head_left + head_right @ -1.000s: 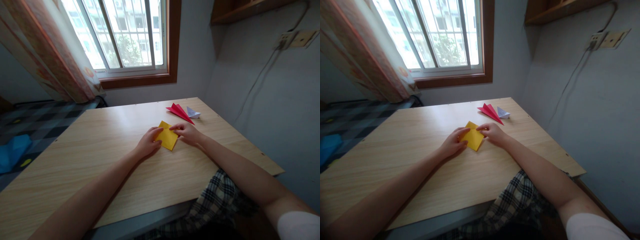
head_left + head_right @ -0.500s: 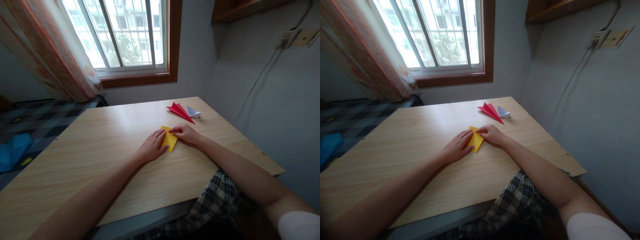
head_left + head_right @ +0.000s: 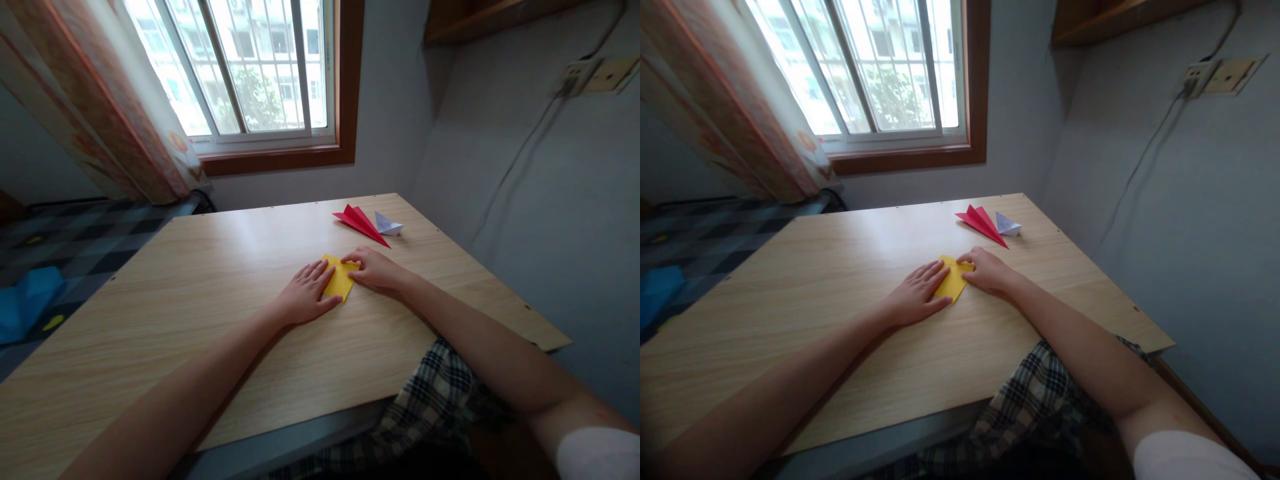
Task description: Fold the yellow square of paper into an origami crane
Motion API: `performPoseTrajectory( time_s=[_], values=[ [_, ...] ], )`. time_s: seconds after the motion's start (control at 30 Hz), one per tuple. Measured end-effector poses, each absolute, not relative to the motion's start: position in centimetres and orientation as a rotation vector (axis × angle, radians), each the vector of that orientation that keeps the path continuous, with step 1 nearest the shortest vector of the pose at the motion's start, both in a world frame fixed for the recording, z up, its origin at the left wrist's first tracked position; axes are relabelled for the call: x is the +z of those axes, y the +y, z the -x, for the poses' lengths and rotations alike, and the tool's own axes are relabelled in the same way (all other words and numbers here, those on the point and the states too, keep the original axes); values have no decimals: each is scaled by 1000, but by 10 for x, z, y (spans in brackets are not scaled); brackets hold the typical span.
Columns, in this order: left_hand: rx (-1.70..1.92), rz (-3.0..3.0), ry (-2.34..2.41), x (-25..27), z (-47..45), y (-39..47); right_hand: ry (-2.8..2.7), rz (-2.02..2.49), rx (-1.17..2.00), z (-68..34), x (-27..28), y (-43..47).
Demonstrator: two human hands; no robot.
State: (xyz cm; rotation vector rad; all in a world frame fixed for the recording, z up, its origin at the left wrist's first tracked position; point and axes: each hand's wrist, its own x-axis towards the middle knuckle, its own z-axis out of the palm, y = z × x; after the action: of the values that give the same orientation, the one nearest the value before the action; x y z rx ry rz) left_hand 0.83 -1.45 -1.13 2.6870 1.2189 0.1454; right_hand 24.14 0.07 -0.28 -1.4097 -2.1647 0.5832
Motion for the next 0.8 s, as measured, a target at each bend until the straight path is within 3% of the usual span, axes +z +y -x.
performPoseTrajectory(
  time_s=[0.53, 0.8],
  values=[
    [305, -2654, 1106, -9, -6, -14, -2240, 1462, 471, -244, 2, 3],
    [340, -2644, 1122, -13, -7, -15, -2167, 1436, 590, -247, 6, 5]
  ],
)
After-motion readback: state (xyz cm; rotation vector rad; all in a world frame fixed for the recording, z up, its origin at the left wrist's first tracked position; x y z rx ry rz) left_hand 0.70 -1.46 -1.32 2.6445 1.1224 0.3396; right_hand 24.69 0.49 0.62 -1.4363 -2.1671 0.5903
